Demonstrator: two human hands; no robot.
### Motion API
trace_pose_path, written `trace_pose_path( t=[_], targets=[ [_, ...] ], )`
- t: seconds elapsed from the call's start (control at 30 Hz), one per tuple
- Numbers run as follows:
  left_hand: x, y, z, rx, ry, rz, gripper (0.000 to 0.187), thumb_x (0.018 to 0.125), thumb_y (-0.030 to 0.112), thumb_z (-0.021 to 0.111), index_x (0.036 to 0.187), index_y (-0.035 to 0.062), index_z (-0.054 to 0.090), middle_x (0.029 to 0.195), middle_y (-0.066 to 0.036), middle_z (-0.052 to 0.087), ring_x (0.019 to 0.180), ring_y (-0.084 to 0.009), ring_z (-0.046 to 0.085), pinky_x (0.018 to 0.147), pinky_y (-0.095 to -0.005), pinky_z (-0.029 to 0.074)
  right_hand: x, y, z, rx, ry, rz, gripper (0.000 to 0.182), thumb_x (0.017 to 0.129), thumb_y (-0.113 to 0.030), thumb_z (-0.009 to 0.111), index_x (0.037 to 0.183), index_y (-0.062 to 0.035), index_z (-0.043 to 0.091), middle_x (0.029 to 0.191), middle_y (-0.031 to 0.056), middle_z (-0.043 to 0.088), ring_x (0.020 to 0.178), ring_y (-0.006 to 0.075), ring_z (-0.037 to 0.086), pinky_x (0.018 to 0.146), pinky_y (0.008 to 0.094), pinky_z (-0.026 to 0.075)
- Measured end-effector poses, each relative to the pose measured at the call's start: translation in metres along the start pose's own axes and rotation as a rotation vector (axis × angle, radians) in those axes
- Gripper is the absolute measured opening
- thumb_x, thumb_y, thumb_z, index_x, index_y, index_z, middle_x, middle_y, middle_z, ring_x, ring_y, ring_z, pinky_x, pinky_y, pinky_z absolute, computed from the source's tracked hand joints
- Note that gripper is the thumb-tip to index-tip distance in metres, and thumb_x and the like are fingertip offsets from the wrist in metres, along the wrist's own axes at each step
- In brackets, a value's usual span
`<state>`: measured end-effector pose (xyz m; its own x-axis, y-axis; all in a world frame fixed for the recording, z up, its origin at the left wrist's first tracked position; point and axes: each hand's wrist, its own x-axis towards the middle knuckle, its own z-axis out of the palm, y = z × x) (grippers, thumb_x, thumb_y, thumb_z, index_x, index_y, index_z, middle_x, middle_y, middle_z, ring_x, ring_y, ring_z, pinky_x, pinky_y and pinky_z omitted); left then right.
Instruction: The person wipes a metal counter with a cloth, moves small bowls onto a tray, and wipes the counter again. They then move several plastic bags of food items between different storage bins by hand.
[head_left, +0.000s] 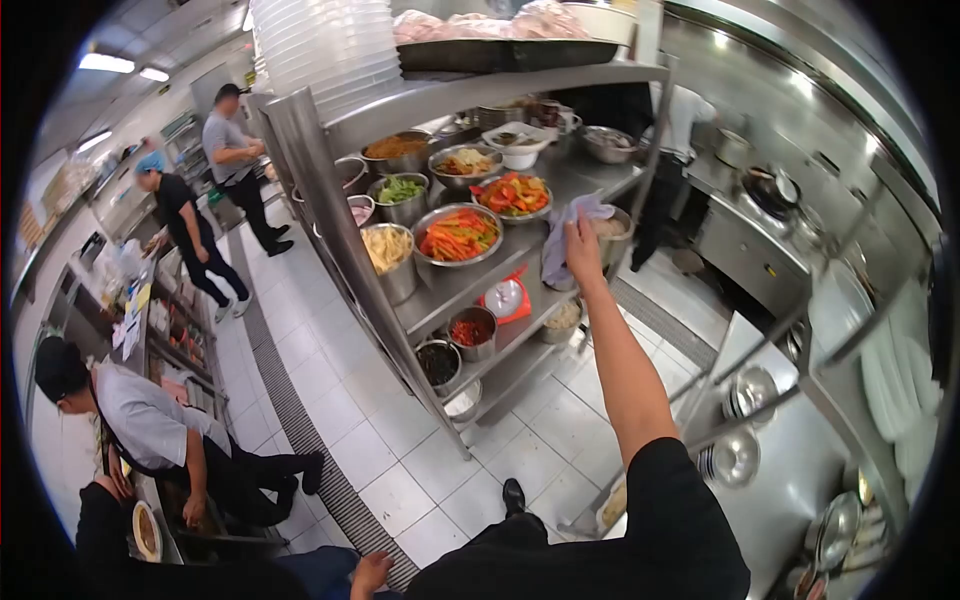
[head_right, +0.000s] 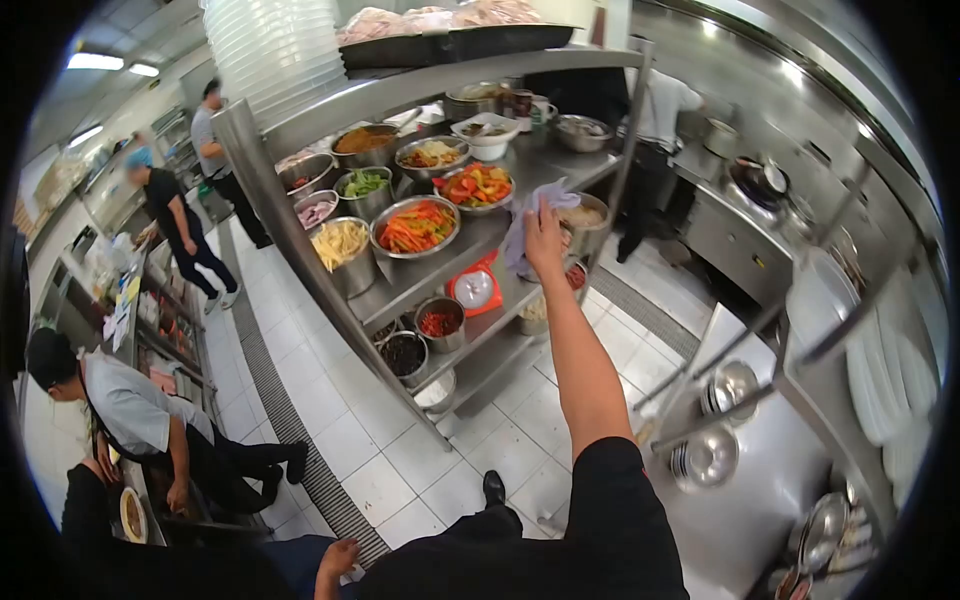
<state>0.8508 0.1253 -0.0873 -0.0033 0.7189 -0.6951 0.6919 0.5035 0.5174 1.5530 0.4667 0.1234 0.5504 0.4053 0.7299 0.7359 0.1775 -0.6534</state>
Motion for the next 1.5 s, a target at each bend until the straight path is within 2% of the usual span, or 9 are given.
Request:
trace_pose_path(
  t=[0.17, 0.3, 0.37, 0.47, 0.57, 0.8, 1.23, 1.43, 1.5],
  targets=[
    [0.056, -0.091, 0.053, -0.171, -0.139, 0.083, 0.047, 0.084, 0.032, 0.061, 0.124, 0.0070, 0.055, 0.090, -0.009, 0.064, 0.068, -0.0193, 0.062, 0.052, -0.0352, 0.053, 0.075, 0.070, 0.046, -0.910, -0.196, -0.244, 0.039, 0.096, -0.031, 0.044, 0.117, -0.0001, 0.053, 0.116, 0.0227, 0.056, 0.107, 0.0373, 0.052, 0.095, 0.0485, 0.037],
    [0.020, -0.002, 0.055, -0.593, 0.076, -0.419, 0.041, 0.084, 0.030, 0.059, 0.120, 0.0105, 0.058, 0.084, -0.006, 0.060, 0.069, -0.0188, 0.060, 0.056, -0.0382, 0.054, 0.119, 0.093, 0.018, -0.447, -0.077, -0.266, 0.024, 0.092, -0.019, 0.048, 0.098, 0.0022, 0.057, 0.093, 0.0252, 0.060, 0.083, 0.0435, 0.058, 0.069, 0.0461, 0.046],
    [0.034, -0.004, 0.055, -0.653, 0.084, -0.445, 0.040, 0.083, 0.030, 0.060, 0.118, 0.0105, 0.059, 0.083, -0.006, 0.060, 0.069, -0.0187, 0.060, 0.056, -0.0385, 0.054, 0.130, 0.298, 0.040, 0.076, 0.110, -0.346, 0.033, 0.094, -0.023, 0.045, 0.110, 0.0040, 0.056, 0.112, 0.0259, 0.060, 0.097, 0.0401, 0.060, 0.080, 0.0435, 0.048],
    [0.053, -0.012, 0.052, -0.697, 0.137, -0.488, 0.039, 0.082, 0.031, 0.060, 0.115, 0.0102, 0.060, 0.081, -0.006, 0.060, 0.067, -0.0190, 0.060, 0.056, -0.0386, 0.054, 0.042, 0.203, -0.001, -0.667, -0.200, 0.554, 0.046, 0.095, -0.035, 0.043, 0.114, 0.0026, 0.060, 0.106, 0.0239, 0.063, 0.093, 0.0343, 0.063, 0.076, 0.0441, 0.052],
    [0.084, -0.034, 0.049, -0.756, 0.263, -0.531, 0.037, 0.081, 0.031, 0.061, 0.109, 0.0081, 0.063, 0.079, -0.008, 0.063, 0.066, -0.0206, 0.062, 0.057, -0.0376, 0.055, -0.096, 0.255, -0.015, -0.074, -0.257, 0.816, 0.054, 0.097, -0.040, 0.033, 0.119, 0.0027, 0.058, 0.109, 0.0206, 0.064, 0.100, 0.0306, 0.061, 0.081, 0.0421, 0.051],
    [0.158, -0.109, 0.000, -0.568, 0.300, -0.518, 0.036, 0.077, 0.040, 0.061, 0.063, 0.0086, 0.071, 0.062, -0.006, 0.067, 0.057, -0.0174, 0.062, 0.060, -0.0315, 0.051, -0.244, 0.109, 0.061, -0.202, -0.775, 0.751, 0.051, 0.094, -0.039, 0.038, 0.118, 0.0015, 0.058, 0.108, 0.0215, 0.064, 0.101, 0.0325, 0.061, 0.081, 0.0426, 0.049],
    [0.246, -0.110, -0.240, -0.541, 0.467, -0.334, 0.038, 0.077, 0.040, 0.058, 0.099, 0.0112, 0.070, 0.101, -0.015, 0.067, 0.097, -0.0277, 0.064, 0.085, -0.0368, 0.049, -0.437, -0.103, 0.201, -0.420, -1.871, 0.488, 0.046, 0.090, -0.037, 0.047, 0.116, -0.0009, 0.059, 0.104, 0.0234, 0.064, 0.102, 0.0365, 0.060, 0.083, 0.0436, 0.047],
    [0.238, -0.125, -0.242, -0.624, 0.421, -0.414, 0.036, 0.082, 0.039, 0.058, 0.088, 0.0047, 0.069, 0.068, -0.013, 0.066, 0.057, -0.0234, 0.063, 0.057, -0.0379, 0.050, -0.520, -0.056, 0.317, -0.150, -1.627, 0.173, 0.041, 0.092, -0.030, 0.042, 0.121, -0.0057, 0.056, 0.107, 0.0239, 0.062, 0.101, 0.0399, 0.059, 0.083, 0.0455, 0.046],
    [0.242, -0.159, -0.221, -0.521, 0.332, -0.449, 0.035, 0.083, 0.034, 0.053, 0.076, 0.0022, 0.064, 0.057, -0.011, 0.059, 0.048, -0.0199, 0.058, 0.047, -0.0356, 0.047, -0.537, 0.007, 0.399, -0.335, -2.133, 0.029, 0.041, 0.091, -0.030, 0.042, 0.117, -0.0039, 0.059, 0.107, 0.0220, 0.063, 0.098, 0.0361, 0.062, 0.086, 0.0438, 0.047]
  ],
)
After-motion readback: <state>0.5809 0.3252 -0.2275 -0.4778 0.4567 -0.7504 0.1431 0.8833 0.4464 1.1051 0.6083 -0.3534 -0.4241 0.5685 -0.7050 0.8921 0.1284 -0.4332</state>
